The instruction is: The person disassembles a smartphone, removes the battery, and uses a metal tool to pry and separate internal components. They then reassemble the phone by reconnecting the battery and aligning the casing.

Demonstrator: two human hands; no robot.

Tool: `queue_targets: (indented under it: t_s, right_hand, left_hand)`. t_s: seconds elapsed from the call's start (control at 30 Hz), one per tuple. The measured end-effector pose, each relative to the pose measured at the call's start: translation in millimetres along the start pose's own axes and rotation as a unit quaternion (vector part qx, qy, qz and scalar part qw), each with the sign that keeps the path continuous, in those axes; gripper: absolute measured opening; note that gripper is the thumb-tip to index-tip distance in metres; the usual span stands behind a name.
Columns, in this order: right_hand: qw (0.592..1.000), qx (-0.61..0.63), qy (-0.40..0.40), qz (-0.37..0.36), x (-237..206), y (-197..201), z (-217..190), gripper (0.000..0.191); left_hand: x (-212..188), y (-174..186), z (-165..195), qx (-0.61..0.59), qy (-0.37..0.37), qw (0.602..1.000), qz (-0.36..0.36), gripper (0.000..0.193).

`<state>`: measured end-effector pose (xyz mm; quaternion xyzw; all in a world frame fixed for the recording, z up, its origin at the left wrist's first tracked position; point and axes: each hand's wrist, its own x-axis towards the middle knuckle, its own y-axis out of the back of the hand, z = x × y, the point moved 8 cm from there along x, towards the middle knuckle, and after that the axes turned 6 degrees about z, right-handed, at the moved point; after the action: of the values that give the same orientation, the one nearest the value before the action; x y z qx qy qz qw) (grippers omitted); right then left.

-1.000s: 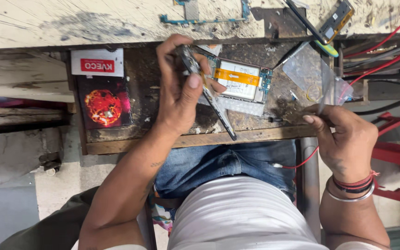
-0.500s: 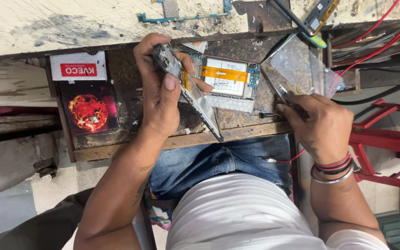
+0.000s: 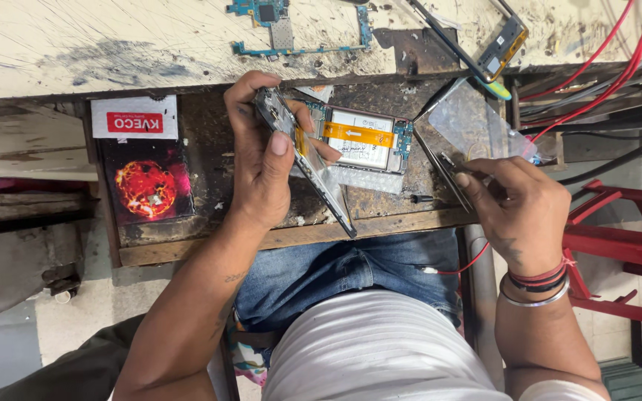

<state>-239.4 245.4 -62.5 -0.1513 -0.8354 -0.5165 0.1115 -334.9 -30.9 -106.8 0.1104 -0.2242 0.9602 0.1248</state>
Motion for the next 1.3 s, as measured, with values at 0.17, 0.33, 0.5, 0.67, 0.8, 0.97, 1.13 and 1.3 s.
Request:
queue_targets:
  t_s: [0.17, 0.33, 0.5, 0.67, 0.8, 0.97, 1.13, 1.3]
  right_hand:
    - [0.999, 0.025, 0.026, 0.034, 12.3, 13.8, 0.9, 0.012]
    - [0.997, 0.038, -0.015, 0.066, 22.6, 28.4, 16.1, 0.014]
    - [1.000, 0.006, -0.009, -0.018, 20.9, 4.2, 22.1, 0.013]
    - [0.999, 0.000, 0.008, -0.042, 16.6, -22.8, 18.3, 0.019]
    - [0.998, -0.035, 0.020, -0.049, 19.1, -29.9, 19.4, 0.017]
    - [0.995, -0.056, 0.045, -0.063, 19.7, -37.2, 17.7, 0.016]
    - [0.995, -0.068, 0.045, -0.054, 16.6, -30.7, 12.7, 0.016]
    - [0.998, -0.031, 0.055, 0.018, 27.4, 3.1, -6.9, 0.015]
  left_hand:
    - [1.8, 0.7, 1.2, -0.008, -0.002, 1.000, 0.011, 0.069]
    - [-0.2, 0.3, 3.5, 0.006, 0.002, 1.000, 0.017, 0.070]
    - [-1.4, 0.6, 2.6, 0.023, 0.003, 1.000, 0.003, 0.068]
    - [-0.8, 1.0, 0.4, 0.022, 0.001, 1.000, -0.002, 0.067]
    - [-0.4, 1.1, -1.0, 0.022, 0.003, 1.000, -0.003, 0.068]
    - [-1.3, 1.9, 0.3, 0.011, -0.002, 1.000, 0.003, 0.069]
    - [0.2, 1.0, 2.6, -0.016, -0.018, 1.000, 0.005, 0.065]
    - [1.4, 1.5, 2.0, -0.002, -0.020, 1.000, 0.008, 0.065]
